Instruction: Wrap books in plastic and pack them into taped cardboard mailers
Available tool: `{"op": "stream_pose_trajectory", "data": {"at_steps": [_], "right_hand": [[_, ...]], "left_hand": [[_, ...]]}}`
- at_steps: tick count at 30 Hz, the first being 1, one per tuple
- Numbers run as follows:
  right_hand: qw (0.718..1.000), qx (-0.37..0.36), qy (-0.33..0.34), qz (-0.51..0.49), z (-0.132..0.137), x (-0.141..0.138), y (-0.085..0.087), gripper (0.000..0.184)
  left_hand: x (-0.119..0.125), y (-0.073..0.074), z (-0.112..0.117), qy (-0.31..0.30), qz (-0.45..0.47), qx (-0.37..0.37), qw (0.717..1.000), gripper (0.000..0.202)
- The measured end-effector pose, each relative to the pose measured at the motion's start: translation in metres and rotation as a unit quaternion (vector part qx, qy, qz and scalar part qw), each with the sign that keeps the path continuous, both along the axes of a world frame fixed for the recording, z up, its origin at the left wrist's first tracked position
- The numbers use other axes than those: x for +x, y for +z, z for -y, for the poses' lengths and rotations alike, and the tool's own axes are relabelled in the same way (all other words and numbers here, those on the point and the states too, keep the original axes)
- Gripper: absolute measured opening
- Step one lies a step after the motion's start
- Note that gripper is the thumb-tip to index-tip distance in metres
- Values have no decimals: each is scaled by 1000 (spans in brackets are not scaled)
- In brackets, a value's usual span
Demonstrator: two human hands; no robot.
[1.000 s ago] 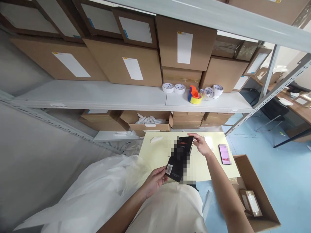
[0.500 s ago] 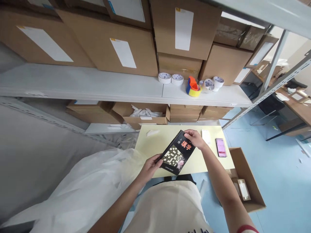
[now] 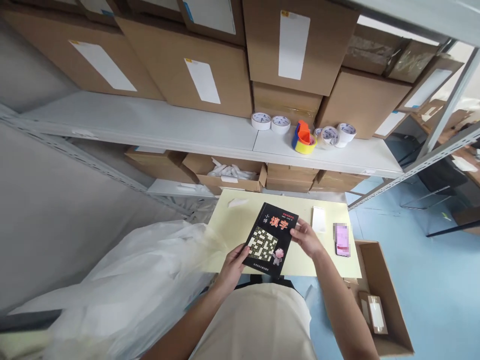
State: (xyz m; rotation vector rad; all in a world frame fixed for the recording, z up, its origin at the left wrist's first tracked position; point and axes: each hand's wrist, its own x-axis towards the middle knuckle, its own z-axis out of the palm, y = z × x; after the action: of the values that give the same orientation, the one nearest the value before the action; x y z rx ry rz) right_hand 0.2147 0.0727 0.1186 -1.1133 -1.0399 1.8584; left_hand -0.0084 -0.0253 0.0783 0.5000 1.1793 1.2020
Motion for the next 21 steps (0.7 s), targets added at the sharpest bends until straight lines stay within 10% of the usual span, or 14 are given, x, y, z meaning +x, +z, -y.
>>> {"op": "stream_pose_trajectory", "data": {"at_steps": [8,21], "right_hand": [[999,-27,-11,-46,73,-9,-37,61],[981,-51,-49,179,51,-44,-136,70]], "left_hand": [[33,-6,-2,27,-32,-46,998,60],[-4,-96,-12,22,-239,-76,968,49]]}}
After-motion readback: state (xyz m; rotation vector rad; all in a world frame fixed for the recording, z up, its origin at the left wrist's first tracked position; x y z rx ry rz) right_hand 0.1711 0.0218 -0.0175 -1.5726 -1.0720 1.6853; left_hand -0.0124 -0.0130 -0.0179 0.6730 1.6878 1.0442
